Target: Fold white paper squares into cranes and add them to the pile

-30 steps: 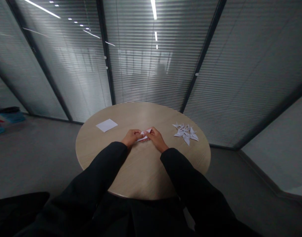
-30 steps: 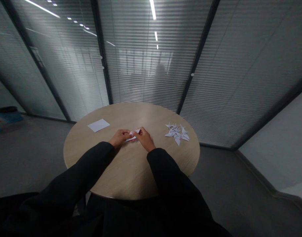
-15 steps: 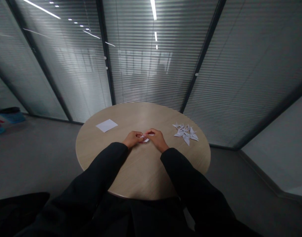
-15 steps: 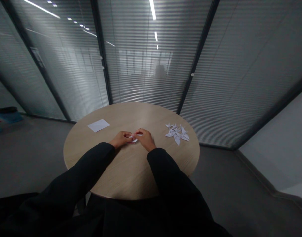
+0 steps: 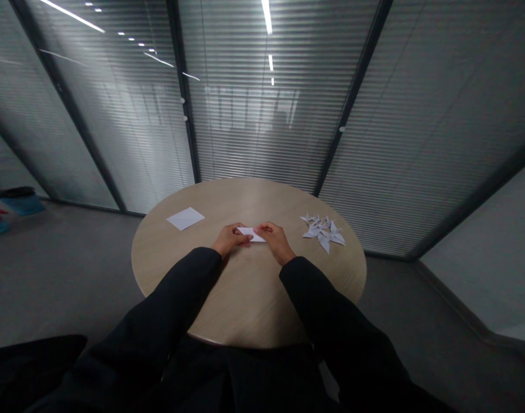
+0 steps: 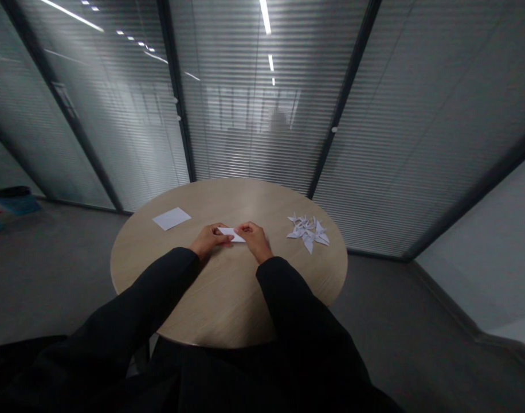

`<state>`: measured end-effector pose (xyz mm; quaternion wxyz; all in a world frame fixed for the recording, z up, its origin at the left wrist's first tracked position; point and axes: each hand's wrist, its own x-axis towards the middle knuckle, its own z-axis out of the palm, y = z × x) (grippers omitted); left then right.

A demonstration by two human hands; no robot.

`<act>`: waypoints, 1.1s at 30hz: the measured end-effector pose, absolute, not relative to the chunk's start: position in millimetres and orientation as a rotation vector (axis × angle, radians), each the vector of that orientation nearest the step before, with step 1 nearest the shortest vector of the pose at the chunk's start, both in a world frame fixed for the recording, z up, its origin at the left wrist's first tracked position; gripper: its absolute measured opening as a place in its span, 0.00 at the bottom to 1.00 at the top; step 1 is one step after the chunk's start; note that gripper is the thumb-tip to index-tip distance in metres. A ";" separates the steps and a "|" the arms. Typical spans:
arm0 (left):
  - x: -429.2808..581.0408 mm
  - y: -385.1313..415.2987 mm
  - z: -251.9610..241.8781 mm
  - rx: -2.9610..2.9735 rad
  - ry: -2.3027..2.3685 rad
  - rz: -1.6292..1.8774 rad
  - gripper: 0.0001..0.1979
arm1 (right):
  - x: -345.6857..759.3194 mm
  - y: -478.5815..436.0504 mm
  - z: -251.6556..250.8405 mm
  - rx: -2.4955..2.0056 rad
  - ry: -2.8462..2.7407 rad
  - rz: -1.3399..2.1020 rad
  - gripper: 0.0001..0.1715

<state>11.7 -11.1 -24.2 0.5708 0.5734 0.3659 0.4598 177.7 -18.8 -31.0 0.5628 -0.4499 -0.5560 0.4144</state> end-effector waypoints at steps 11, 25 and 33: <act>12.8 -7.8 -20.1 1.267 0.858 1.266 0.24 | 177.6 -11.9 -39.5 -1.036 -1.344 1.146 0.20; 12.0 -9.6 -18.9 1.269 0.856 1.212 0.16 | 179.7 -14.3 -38.6 -1.093 -1.558 0.888 0.17; 14.4 -12.7 -17.3 1.338 0.820 1.251 0.15 | 179.8 -18.2 -35.5 -1.118 -1.587 0.813 0.14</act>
